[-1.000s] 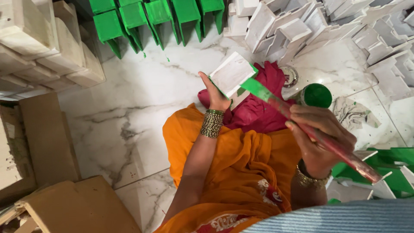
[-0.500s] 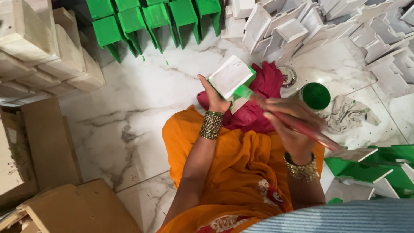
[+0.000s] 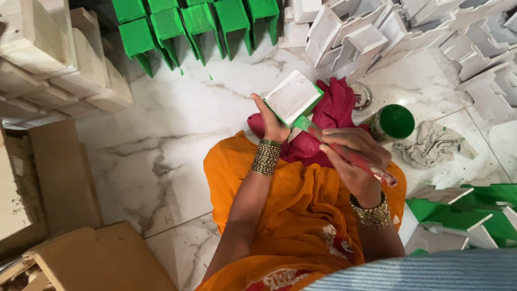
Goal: The person sits on the floor painting small white wooden cutout pieces green. They hold each piece in one hand, dip the brush into a green paint can, and brush green paint over the piece's surfaces, setting finished pieces among a pile of already painted green pieces.
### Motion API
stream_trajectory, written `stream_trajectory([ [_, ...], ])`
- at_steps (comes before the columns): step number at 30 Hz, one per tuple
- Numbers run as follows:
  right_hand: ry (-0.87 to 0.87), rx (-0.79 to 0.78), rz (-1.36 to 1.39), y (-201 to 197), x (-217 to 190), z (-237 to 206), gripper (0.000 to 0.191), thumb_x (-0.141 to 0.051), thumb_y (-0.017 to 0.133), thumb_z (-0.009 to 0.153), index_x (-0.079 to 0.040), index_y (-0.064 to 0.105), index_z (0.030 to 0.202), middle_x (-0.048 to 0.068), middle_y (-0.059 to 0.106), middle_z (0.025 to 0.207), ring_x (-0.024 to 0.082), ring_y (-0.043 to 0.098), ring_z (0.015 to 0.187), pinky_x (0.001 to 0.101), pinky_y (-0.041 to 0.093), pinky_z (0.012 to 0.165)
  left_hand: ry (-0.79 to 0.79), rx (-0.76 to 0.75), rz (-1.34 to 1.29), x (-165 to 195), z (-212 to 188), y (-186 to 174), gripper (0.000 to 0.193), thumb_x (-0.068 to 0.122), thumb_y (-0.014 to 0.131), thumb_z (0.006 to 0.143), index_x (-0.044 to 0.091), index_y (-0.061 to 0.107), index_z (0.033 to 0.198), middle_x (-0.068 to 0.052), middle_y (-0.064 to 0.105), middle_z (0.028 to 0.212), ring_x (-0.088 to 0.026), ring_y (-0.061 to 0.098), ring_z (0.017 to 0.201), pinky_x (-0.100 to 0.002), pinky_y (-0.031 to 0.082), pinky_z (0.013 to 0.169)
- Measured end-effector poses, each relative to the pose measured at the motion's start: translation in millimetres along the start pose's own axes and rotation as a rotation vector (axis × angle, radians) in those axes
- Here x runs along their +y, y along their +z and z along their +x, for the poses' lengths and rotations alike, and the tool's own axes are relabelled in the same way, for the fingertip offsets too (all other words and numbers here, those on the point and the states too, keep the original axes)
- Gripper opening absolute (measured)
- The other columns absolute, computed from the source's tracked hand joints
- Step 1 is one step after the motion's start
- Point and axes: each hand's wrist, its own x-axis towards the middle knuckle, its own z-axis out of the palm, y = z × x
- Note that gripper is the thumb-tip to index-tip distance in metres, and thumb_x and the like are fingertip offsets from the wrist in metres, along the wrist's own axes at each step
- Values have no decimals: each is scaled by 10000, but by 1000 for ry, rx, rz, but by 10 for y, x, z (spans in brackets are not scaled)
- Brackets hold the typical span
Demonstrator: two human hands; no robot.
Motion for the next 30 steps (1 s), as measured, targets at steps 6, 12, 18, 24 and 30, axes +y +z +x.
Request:
stream_trajectory([
  [6, 44, 186, 124, -263, -141, -60, 243, 47, 843, 860, 3, 701, 1052, 126, 737, 1111, 202, 731, 982, 276, 606, 900, 30, 46, -8, -12, 85, -48, 1065, 886, 349, 890, 26, 470, 1507, -126, 547, 1494, -333, 520, 1347, -461, 401, 1148],
  [12, 50, 31, 22, -210, -60, -30, 213, 73, 819, 835, -1, 727, 1013, 103, 755, 1086, 221, 739, 1027, 298, 579, 905, -13, 25, -118, 46, 77, -102, 1063, 884, 391, 867, 32, 477, 1497, -103, 589, 1458, -290, 594, 1284, -413, 493, 1078],
  [18, -18, -42, -54, -79, 42, 109, 224, 69, 830, 801, -8, 748, 995, 90, 762, 1065, 230, 740, 982, 315, 583, 889, -93, 19, -40, -99, 37, -237, 1084, 923, 421, 841, 55, 497, 1485, -45, 656, 1343, -178, 675, 1065, -267, 589, 772],
  [24, 38, 137, 186, -259, -53, 28, 257, 75, 846, 852, -14, 717, 1056, 104, 744, 1125, 199, 732, 1017, 302, 606, 945, -66, -197, -82, -92, 132, -318, 1131, 973, 423, 895, 25, 493, 1508, -54, 673, 1255, -149, 672, 888, -243, 576, 627],
  [30, 104, 70, 83, -315, 23, -74, 246, 79, 847, 842, -5, 735, 1044, 123, 755, 1096, 209, 733, 970, 293, 584, 894, -66, -41, -77, 31, 48, -162, 1142, 944, 410, 811, 41, 456, 1510, -45, 653, 1326, -158, 683, 998, -250, 587, 694],
])
